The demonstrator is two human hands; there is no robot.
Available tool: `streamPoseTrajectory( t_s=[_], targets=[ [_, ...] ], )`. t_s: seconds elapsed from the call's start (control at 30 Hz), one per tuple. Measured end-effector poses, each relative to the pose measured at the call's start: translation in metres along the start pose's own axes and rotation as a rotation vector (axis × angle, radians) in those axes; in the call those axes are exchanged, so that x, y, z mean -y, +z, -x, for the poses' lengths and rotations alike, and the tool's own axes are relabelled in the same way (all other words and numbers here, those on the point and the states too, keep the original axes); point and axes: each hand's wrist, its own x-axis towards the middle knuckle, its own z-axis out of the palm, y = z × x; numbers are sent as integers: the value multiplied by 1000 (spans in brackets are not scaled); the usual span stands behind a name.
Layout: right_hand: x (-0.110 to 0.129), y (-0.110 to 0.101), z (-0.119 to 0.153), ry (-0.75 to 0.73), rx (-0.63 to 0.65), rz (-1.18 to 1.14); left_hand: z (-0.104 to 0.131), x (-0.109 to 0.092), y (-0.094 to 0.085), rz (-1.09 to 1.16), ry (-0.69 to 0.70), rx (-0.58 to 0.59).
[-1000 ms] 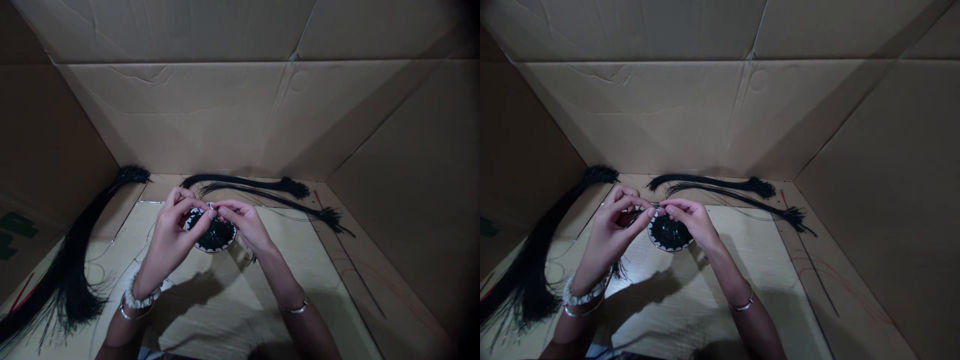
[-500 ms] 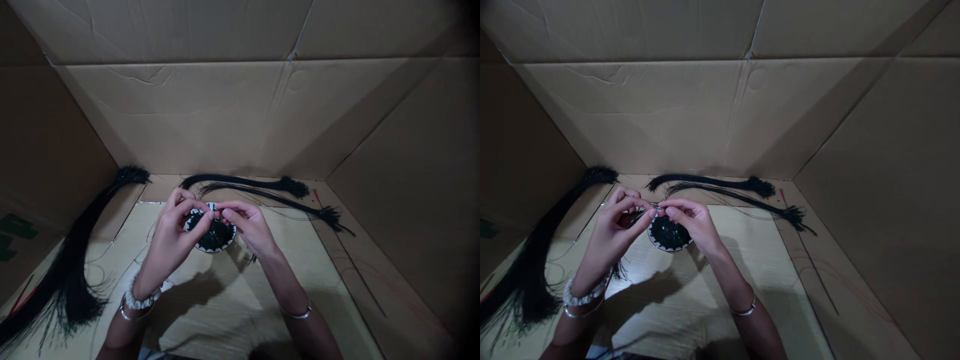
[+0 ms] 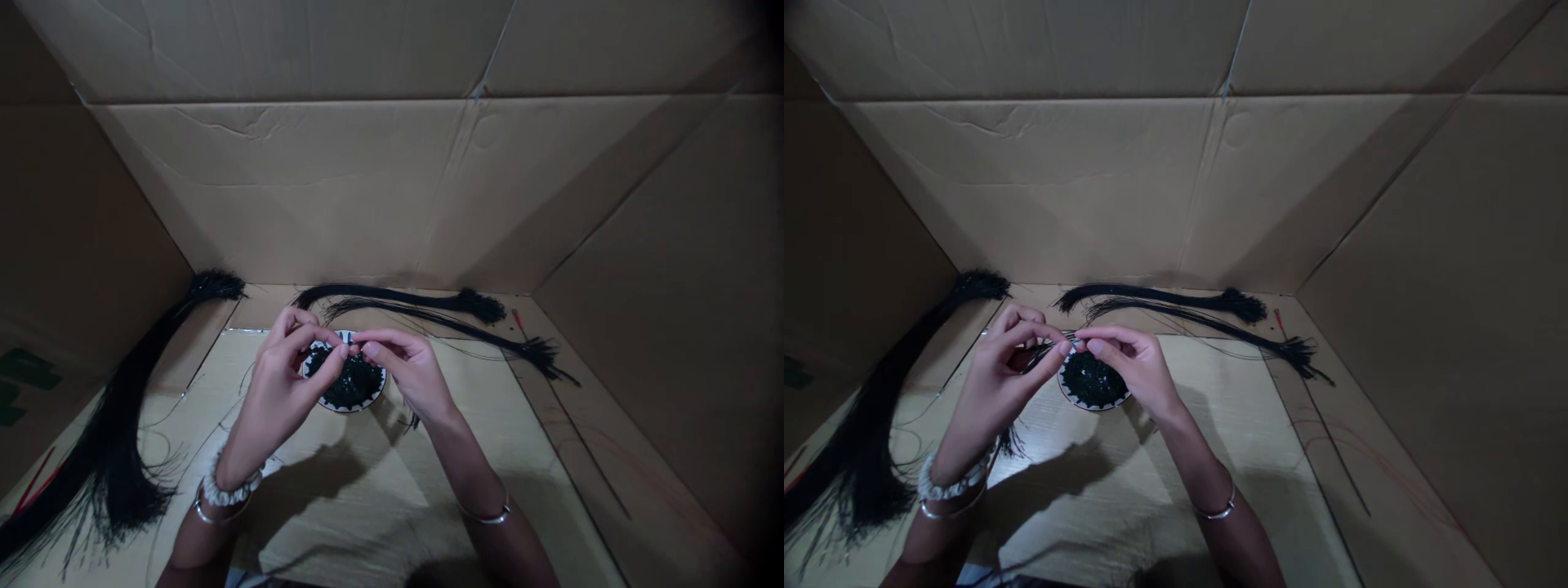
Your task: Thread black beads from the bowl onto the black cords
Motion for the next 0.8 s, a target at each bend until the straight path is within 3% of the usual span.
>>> streamPoseTrajectory(
  t_s=[0.8],
  targets=[
    [8, -1, 1, -140, 15, 177, 1, -3, -1, -25, 4, 12]
  ],
)
